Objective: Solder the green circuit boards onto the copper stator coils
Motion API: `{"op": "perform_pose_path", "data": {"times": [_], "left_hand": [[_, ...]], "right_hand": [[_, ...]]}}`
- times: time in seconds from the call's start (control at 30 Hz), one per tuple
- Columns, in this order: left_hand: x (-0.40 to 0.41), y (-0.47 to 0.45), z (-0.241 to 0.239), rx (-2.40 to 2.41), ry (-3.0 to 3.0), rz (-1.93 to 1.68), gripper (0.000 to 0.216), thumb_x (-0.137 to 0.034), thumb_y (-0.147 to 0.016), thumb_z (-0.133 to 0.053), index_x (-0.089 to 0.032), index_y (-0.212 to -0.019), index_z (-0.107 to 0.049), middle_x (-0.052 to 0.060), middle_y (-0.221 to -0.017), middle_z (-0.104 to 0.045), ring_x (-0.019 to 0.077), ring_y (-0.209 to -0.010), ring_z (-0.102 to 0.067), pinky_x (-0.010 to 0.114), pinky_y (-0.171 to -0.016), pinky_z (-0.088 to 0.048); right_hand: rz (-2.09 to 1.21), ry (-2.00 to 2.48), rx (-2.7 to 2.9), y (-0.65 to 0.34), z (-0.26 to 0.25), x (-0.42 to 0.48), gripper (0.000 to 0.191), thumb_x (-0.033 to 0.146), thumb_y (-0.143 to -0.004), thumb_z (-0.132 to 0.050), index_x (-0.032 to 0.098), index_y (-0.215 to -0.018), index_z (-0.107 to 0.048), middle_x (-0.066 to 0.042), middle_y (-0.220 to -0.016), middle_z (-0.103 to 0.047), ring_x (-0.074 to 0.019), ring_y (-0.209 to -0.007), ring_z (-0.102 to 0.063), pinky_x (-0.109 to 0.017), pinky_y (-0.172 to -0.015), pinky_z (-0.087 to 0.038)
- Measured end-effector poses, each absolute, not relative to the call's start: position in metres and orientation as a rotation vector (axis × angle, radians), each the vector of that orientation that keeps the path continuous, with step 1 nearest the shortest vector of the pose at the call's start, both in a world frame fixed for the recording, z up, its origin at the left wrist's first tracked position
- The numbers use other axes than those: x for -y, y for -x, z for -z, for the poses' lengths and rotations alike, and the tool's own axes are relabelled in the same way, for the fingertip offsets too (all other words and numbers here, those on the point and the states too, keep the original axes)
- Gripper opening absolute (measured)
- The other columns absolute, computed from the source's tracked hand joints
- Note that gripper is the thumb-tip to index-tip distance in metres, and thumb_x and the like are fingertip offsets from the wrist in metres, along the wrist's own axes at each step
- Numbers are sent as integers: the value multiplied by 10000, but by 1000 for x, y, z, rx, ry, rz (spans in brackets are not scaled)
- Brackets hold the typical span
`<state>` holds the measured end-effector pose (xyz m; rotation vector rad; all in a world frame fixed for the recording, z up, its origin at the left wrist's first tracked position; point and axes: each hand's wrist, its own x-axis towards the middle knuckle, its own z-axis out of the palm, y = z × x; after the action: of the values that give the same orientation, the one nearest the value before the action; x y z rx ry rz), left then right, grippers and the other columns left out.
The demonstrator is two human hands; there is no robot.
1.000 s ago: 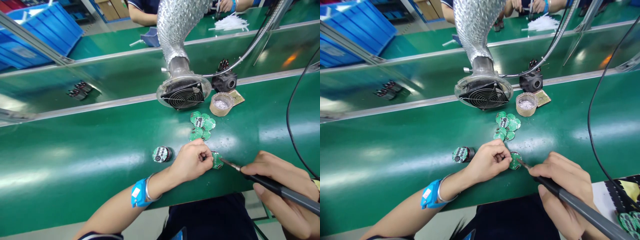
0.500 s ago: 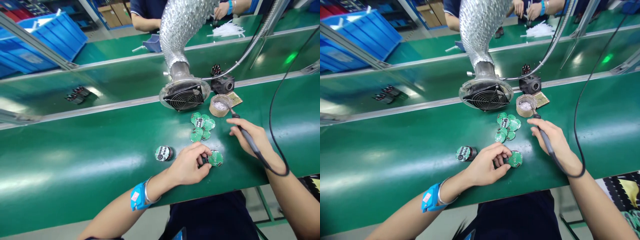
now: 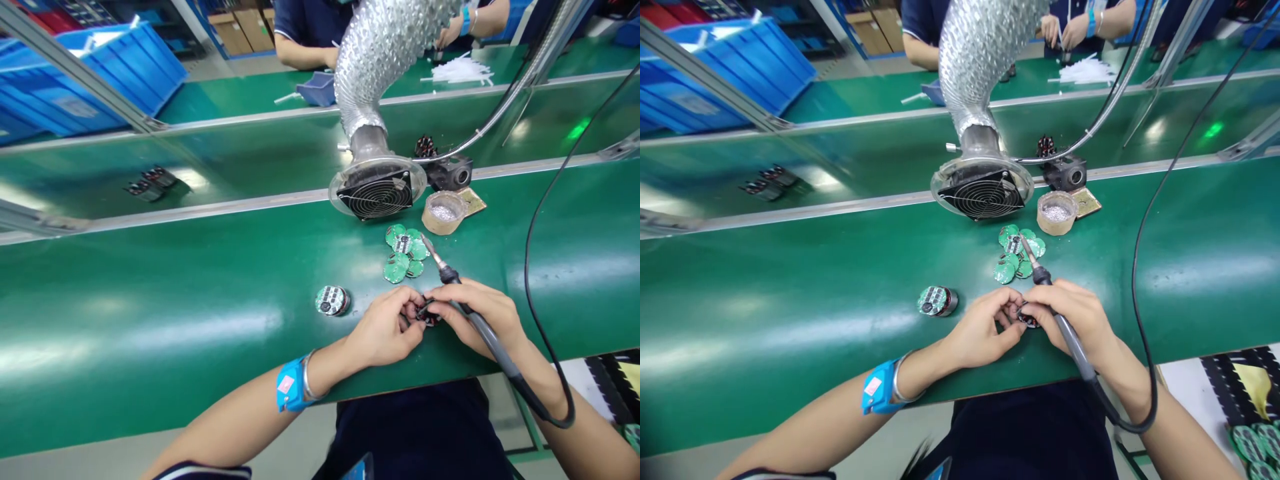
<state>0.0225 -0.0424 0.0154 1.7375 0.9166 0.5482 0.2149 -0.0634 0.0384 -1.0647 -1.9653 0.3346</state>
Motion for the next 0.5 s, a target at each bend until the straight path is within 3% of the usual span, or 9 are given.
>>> {"op": "perform_pose_path", "data": {"times": [0.23, 0.5], "left_hand": [[48, -28, -10, -969, -1577, -692, 178, -119, -765, -585, -159, -937, -562, 20, -967, -489, 52, -660, -576, 176, -581, -533], [48, -31, -10, -1016, -1445, -683, 174, -78, -741, -560, -145, -901, -562, 5, -911, -476, 54, -628, -578, 198, -586, -557]], "right_hand": [[-221, 1054, 2056, -215, -34, 67, 245, 42, -880, -555, 230, -1017, -631, -47, -939, -742, -150, -671, -636, -296, -642, -552], [-421, 1077, 2259, -230, -37, 77, 332, 74, -877, -573, 223, -1173, -566, -101, -1073, -670, -218, -904, -587, -376, -774, -540]]}}
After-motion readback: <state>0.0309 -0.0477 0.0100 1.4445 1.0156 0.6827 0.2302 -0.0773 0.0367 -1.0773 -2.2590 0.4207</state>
